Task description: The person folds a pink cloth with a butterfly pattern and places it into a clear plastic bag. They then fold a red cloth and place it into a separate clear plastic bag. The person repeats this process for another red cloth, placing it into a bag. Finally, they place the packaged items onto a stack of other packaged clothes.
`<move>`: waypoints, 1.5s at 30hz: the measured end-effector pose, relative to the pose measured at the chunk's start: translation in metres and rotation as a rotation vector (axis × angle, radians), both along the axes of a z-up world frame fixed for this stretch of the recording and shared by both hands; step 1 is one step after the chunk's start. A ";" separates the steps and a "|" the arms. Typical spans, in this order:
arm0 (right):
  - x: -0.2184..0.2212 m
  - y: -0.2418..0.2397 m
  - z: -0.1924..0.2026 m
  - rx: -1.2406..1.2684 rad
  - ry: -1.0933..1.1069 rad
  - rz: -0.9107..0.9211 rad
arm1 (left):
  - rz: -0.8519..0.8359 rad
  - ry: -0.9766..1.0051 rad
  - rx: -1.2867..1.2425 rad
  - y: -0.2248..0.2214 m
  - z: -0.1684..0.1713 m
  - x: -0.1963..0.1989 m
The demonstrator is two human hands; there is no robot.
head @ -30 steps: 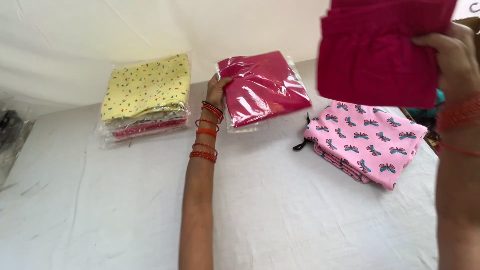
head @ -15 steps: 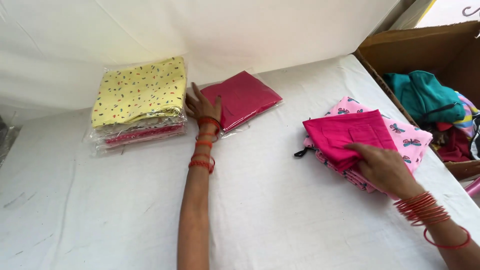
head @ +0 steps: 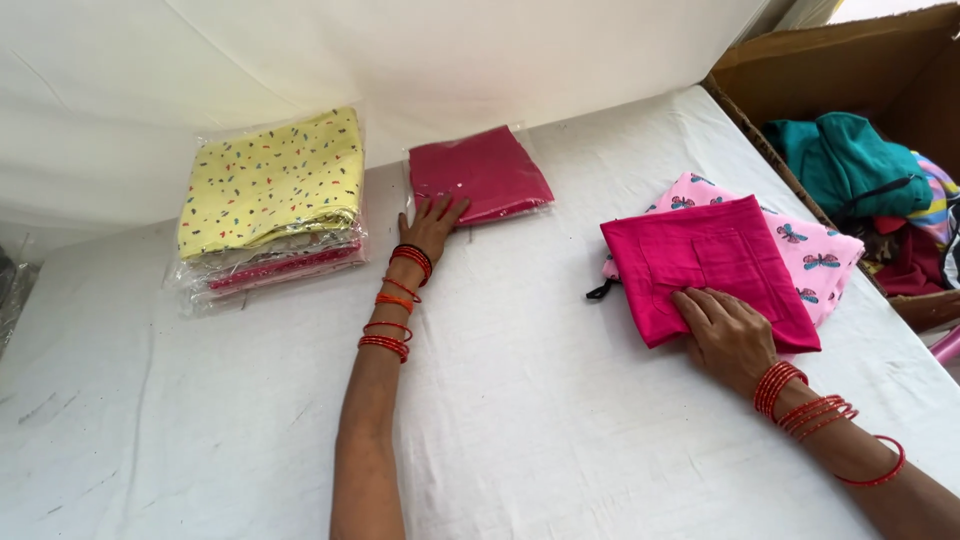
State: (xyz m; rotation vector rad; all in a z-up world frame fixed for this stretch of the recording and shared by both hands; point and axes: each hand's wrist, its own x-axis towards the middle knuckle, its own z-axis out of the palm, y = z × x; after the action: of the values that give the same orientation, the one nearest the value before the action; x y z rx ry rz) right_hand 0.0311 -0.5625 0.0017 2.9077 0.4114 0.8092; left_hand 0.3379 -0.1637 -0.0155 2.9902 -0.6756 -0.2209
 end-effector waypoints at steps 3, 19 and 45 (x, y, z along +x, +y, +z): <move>-0.001 -0.001 -0.002 -0.011 0.002 -0.012 | 0.066 -0.039 -0.032 -0.001 -0.008 0.005; -0.010 0.024 0.036 -0.010 0.026 -0.044 | 0.141 -0.039 -0.407 0.039 0.005 -0.119; -0.152 0.021 0.077 0.518 0.322 0.279 | 0.045 0.081 -0.490 0.083 0.000 -0.322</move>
State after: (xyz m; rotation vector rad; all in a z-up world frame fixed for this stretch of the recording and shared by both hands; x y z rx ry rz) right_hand -0.1205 -0.5418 0.0788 3.5398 0.7487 0.5327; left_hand 0.0155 -0.0812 -0.0151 2.5114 -0.5556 -0.1460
